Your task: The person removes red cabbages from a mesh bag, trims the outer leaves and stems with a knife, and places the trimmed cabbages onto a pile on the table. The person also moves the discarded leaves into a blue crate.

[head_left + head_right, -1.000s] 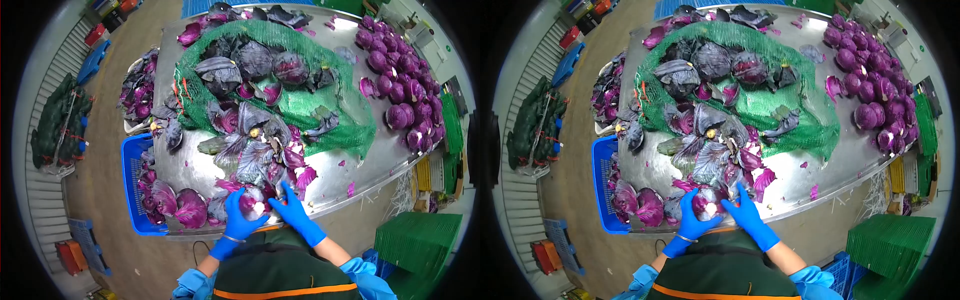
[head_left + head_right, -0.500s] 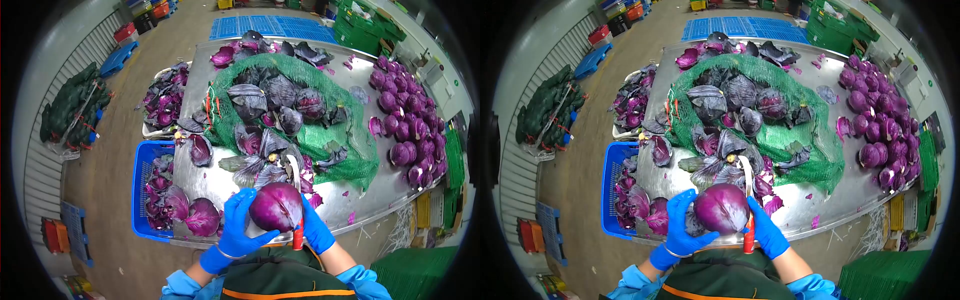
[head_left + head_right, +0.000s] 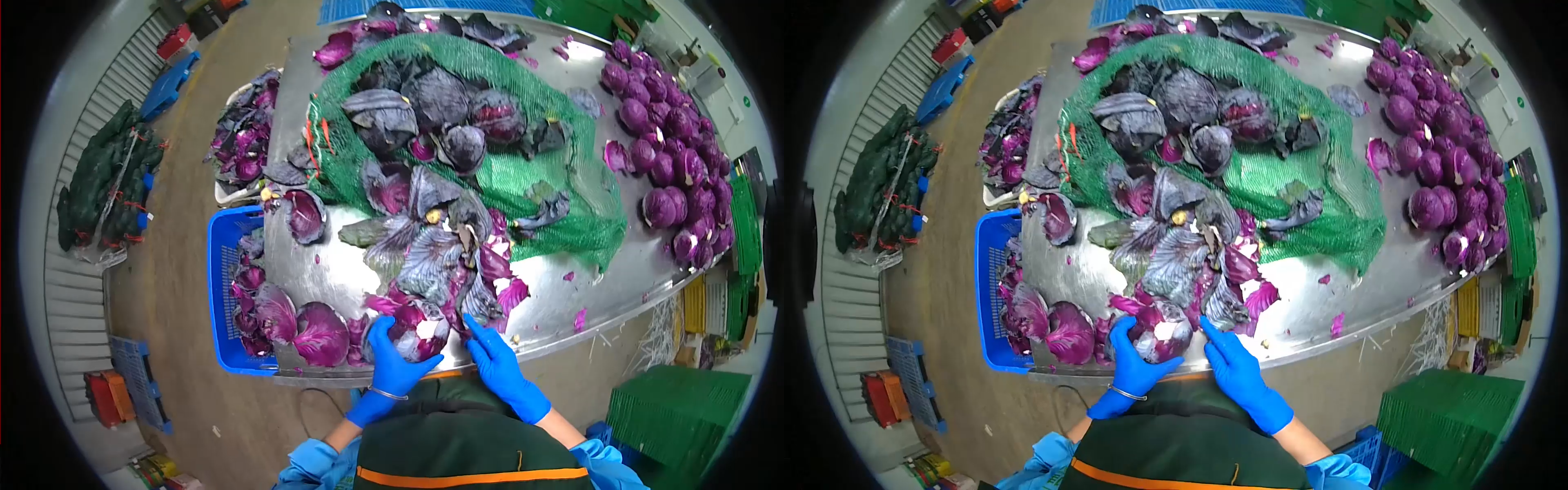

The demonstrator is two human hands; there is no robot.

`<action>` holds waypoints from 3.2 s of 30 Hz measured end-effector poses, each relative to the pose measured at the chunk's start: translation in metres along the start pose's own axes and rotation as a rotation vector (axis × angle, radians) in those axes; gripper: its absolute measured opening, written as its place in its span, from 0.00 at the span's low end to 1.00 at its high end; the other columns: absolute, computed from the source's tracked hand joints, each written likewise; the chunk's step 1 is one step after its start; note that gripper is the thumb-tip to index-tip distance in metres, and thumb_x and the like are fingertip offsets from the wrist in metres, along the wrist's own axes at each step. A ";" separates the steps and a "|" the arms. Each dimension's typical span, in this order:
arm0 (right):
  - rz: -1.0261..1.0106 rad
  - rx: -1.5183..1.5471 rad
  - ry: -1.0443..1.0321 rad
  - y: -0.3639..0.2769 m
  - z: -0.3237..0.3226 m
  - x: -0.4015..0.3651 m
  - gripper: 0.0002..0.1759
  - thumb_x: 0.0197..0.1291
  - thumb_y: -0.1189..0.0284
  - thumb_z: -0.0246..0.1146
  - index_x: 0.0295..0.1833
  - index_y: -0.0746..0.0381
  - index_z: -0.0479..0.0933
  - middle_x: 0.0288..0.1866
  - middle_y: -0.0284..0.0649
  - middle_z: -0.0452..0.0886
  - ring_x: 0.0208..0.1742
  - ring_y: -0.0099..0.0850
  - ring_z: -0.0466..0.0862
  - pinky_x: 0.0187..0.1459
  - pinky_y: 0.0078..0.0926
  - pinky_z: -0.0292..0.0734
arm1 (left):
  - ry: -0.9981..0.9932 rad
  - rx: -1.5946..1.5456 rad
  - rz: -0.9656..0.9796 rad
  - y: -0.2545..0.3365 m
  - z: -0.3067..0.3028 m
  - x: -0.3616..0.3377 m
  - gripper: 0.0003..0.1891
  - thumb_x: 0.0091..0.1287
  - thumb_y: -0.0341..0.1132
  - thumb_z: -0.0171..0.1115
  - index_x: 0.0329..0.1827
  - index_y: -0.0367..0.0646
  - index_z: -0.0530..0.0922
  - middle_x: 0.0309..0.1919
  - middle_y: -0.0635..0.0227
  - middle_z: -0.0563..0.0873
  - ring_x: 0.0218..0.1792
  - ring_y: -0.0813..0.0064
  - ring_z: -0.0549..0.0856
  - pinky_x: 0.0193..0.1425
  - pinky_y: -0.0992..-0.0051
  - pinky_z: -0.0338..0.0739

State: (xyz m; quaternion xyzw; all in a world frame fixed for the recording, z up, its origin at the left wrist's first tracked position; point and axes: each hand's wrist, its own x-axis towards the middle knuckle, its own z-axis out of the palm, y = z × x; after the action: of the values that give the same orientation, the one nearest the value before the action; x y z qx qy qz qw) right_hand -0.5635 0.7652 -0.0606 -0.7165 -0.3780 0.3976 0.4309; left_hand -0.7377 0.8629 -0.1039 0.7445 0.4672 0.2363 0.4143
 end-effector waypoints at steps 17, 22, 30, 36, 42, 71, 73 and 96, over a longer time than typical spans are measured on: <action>-0.131 -0.435 -0.022 0.007 0.003 -0.016 0.26 0.60 0.74 0.56 0.64 0.45 0.69 0.35 0.39 0.76 0.30 0.36 0.79 0.29 0.29 0.76 | -0.109 0.032 -0.008 0.024 0.017 0.015 0.52 0.36 0.49 0.79 0.64 0.36 0.59 0.55 0.47 0.63 0.58 0.50 0.64 0.61 0.56 0.61; -0.097 -0.387 -0.059 0.011 0.000 -0.008 0.26 0.61 0.72 0.55 0.65 0.44 0.67 0.36 0.41 0.77 0.33 0.40 0.80 0.33 0.31 0.77 | -0.109 0.088 -0.018 0.027 0.020 0.014 0.53 0.36 0.48 0.79 0.63 0.34 0.57 0.55 0.47 0.64 0.57 0.50 0.64 0.60 0.56 0.61; 0.229 -0.013 -0.003 0.022 0.017 0.043 0.30 0.56 0.59 0.64 0.61 0.62 0.70 0.52 0.51 0.78 0.52 0.35 0.78 0.49 0.31 0.73 | -0.256 -0.255 -0.072 0.002 -0.007 0.023 0.59 0.40 0.43 0.79 0.71 0.36 0.48 0.66 0.53 0.59 0.67 0.61 0.61 0.70 0.64 0.56; 0.414 0.357 0.032 -0.018 -0.021 0.090 0.22 0.57 0.61 0.63 0.53 0.63 0.73 0.31 0.36 0.80 0.19 0.21 0.73 0.22 0.21 0.69 | -0.307 -0.586 0.109 0.061 -0.065 0.030 0.58 0.37 0.41 0.80 0.70 0.36 0.50 0.66 0.54 0.60 0.67 0.61 0.61 0.71 0.63 0.55; -0.048 0.257 -0.023 -0.093 -0.010 0.051 0.21 0.54 0.68 0.65 0.52 0.62 0.71 0.30 0.34 0.79 0.20 0.20 0.74 0.23 0.20 0.71 | 0.130 -0.075 0.370 0.092 -0.069 0.049 0.60 0.35 0.39 0.80 0.70 0.36 0.47 0.67 0.56 0.57 0.66 0.61 0.63 0.69 0.63 0.59; -0.157 0.161 0.414 -0.046 -0.053 0.105 0.22 0.58 0.73 0.61 0.59 0.64 0.70 0.44 0.39 0.80 0.32 0.21 0.79 0.28 0.18 0.75 | -0.116 -1.972 -0.479 0.066 -0.053 0.039 0.43 0.52 0.55 0.64 0.70 0.54 0.57 0.69 0.60 0.60 0.69 0.54 0.60 0.70 0.45 0.55; 0.031 0.285 0.192 -0.070 -0.031 0.083 0.27 0.61 0.65 0.57 0.65 0.61 0.65 0.50 0.40 0.78 0.35 0.23 0.80 0.30 0.20 0.77 | -0.108 -2.043 -0.480 0.079 -0.057 0.046 0.42 0.53 0.54 0.63 0.71 0.55 0.56 0.69 0.59 0.59 0.69 0.54 0.60 0.70 0.46 0.54; -0.248 -0.441 -0.053 -0.019 -0.005 -0.004 0.26 0.61 0.71 0.56 0.66 0.47 0.67 0.35 0.40 0.75 0.32 0.38 0.78 0.33 0.32 0.75 | 0.000 0.298 0.043 0.037 0.005 0.016 0.52 0.36 0.52 0.76 0.65 0.39 0.61 0.58 0.50 0.68 0.60 0.51 0.65 0.63 0.54 0.57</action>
State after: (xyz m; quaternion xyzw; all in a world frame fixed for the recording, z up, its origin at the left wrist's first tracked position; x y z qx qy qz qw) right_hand -0.5643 0.7663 -0.0402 -0.7305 -0.5519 0.2683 0.2996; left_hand -0.7081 0.8668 -0.0764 0.8076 0.4809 0.1735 0.2939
